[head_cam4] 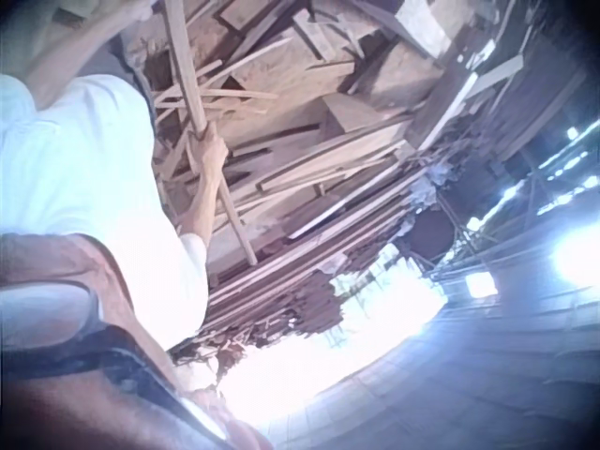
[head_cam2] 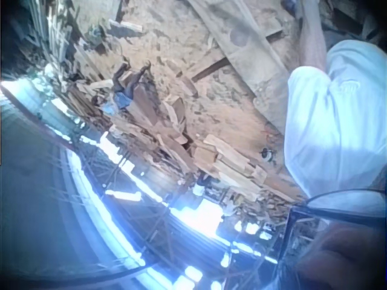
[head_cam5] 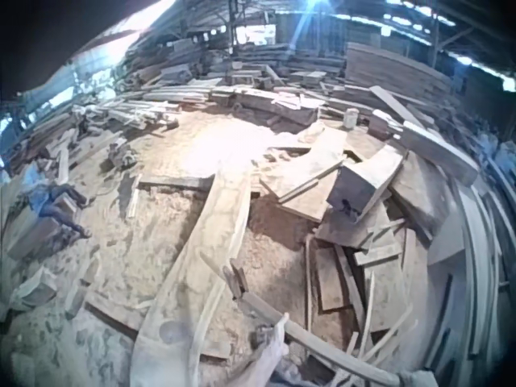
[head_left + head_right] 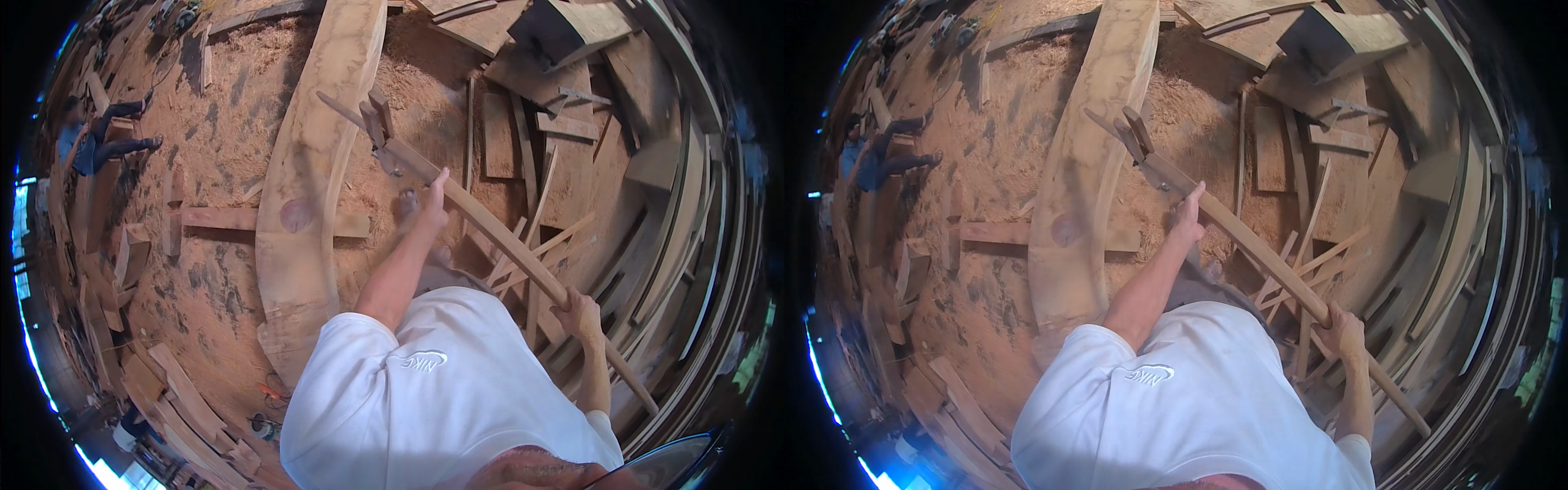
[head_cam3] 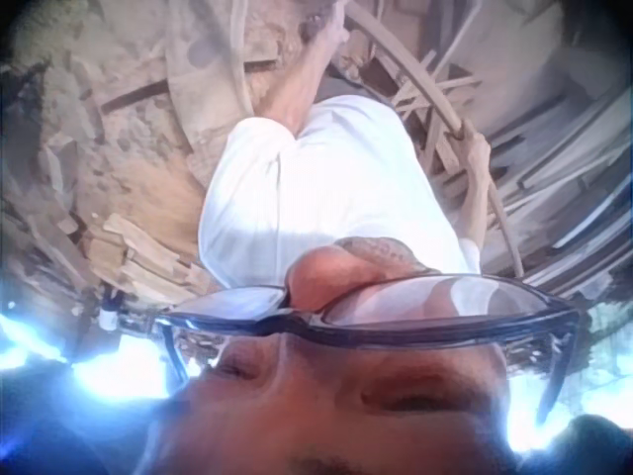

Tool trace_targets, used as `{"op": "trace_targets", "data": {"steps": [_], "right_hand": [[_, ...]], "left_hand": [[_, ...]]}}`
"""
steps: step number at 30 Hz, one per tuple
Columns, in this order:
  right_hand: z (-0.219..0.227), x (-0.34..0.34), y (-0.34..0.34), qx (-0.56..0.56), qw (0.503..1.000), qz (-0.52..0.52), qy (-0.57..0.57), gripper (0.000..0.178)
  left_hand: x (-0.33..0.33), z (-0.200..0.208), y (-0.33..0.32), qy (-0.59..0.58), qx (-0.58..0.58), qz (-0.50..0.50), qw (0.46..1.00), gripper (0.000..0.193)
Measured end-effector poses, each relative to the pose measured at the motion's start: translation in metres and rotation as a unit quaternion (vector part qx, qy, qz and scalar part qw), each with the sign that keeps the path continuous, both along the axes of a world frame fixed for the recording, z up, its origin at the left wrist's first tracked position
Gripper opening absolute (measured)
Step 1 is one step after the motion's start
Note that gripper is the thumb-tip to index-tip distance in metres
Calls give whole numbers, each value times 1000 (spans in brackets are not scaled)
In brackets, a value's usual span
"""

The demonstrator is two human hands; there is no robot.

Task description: The person uses a circular saw to cut a large plank of wood on the floor. After cutting, the person moves the cut piece aside and picks up a smaller piece of wood.

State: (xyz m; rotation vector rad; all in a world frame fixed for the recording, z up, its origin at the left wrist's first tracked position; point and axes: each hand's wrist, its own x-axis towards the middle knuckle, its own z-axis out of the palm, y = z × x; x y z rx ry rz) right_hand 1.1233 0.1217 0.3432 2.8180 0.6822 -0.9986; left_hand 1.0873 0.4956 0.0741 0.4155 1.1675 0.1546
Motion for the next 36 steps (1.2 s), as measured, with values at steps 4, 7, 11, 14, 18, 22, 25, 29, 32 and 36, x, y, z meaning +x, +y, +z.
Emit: {"op": "trace_targets", "data": {"steps": [4, 7, 11, 14, 18, 22, 25, 29, 32, 36], "right_hand": [[-5, 76, 71, -20, 998, 59, 3, 42], [-8, 112, 110, -45, 996, 78, 6, 40], [-25, 161, 136, -67, 993, 98, 1, 41], [-44, 185, 148, -56, 991, 118, 1, 42], [-83, 223, 137, -17, 990, 137, 9, 44], [-119, 254, 131, 14, 990, 137, 23, 48], [-149, 279, 129, -16, 989, 105, 100, 48], [-215, 332, 104, -98, 973, 111, 177, 51], [-262, 350, 91, -114, 975, 81, 175, 52], [-353, 379, 70, -43, 980, 72, 180, 53]], "left_hand": [[19, -51, 54, -50, -48, 48, 996, 56], [18, -53, 76, -59, -26, -44, 997, 52], [-9, -40, 142, -8, 73, -109, 991, 53], [-33, -53, 193, 72, 143, 144, 977, 53], [18, -5, 277, 193, 304, 171, 917, 68], [59, 18, 321, 183, 260, -28, 948, 69], [60, 0, 314, 195, 199, -37, 960, 67], [63, -34, 265, 213, 230, 26, 949, 59], [68, -46, 241, 222, 226, 1, 948, 60], [99, -65, 229, 258, 240, 17, 936, 59]]}}
